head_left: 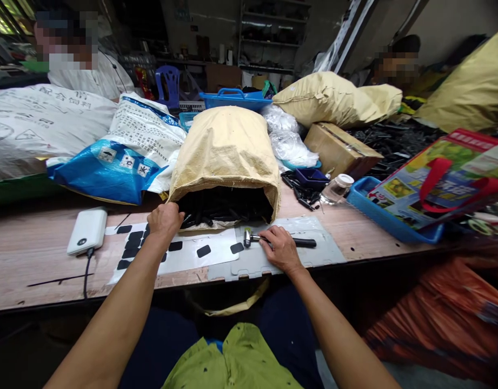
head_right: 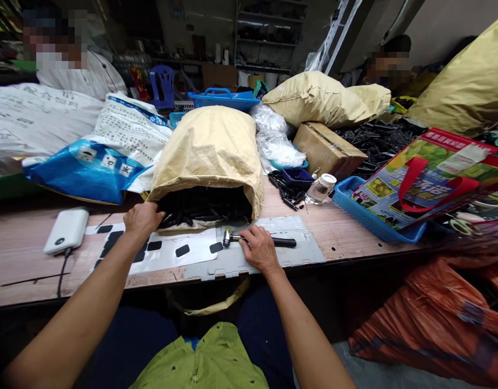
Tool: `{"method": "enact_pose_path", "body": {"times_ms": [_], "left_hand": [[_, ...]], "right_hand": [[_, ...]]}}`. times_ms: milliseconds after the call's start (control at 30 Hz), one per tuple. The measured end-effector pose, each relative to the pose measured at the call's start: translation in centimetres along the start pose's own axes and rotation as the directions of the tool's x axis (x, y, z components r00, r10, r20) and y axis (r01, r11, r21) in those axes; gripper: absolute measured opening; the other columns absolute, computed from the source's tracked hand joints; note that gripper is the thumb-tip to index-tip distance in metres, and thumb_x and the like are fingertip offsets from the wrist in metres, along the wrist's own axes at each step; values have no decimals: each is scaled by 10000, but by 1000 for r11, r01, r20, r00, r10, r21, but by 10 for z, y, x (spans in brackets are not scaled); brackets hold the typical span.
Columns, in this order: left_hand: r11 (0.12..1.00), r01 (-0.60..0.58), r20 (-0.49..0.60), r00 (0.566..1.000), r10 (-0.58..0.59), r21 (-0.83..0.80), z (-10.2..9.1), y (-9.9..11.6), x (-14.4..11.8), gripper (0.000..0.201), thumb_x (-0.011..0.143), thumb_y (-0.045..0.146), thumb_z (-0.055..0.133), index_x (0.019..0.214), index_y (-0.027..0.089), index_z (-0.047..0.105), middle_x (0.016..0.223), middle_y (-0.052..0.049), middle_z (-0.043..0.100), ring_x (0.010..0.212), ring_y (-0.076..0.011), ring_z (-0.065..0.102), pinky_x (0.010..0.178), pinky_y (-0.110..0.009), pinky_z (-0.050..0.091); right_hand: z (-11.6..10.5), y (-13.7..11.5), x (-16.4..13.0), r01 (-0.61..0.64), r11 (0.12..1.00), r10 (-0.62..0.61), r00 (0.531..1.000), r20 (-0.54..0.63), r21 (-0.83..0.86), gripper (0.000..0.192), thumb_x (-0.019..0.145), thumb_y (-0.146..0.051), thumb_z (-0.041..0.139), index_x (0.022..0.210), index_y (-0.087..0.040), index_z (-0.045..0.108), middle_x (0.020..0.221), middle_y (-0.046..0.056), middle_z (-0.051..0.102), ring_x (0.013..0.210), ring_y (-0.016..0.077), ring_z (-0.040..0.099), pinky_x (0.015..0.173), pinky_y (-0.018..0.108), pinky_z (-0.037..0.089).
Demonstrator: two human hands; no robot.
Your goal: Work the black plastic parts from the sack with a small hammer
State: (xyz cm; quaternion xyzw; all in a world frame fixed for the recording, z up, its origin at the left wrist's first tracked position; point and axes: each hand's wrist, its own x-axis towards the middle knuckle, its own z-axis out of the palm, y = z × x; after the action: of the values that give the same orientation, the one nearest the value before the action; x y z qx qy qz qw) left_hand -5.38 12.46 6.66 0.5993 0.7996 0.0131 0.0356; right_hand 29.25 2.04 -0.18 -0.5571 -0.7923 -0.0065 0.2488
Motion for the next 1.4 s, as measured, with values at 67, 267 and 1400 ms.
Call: {"method": "enact_pose_path", "body": {"times_ms": [67,267,1400], "left_hand": [[1000,-15,-6,1000,15,13,1,-2,2,334,874,419,603,1073,206,765,1092,-196,735,1042,-390,687,808,-427,518],[995,-66,-185,981,50,-81,5,-12,-14,354,871,498,616,1071,238,749,911,-113,754,906,-331,701,721,-362,481],[520,-541,-130,765,631,-661,72,15,-94,180,789,313,789,945,228,764,851,-11,663,899,-213,592,834,-334,424]], "right_hand": [[0,0,0,1,1000,-1,1000,0,0,162,959,-254,613,1087,-232,711,980,61,628,956,229,539,843,343,407],[0,1,0,3,1000,-3,1000,-4,-2,156,958,-257,625,1085,-230,711,971,55,627,948,225,540,850,338,408],[-2,1,2,96,995,-98,994,-55,-28,201,1023,-282,537,1096,-224,715,925,61,645,879,221,563,782,341,409]]}}
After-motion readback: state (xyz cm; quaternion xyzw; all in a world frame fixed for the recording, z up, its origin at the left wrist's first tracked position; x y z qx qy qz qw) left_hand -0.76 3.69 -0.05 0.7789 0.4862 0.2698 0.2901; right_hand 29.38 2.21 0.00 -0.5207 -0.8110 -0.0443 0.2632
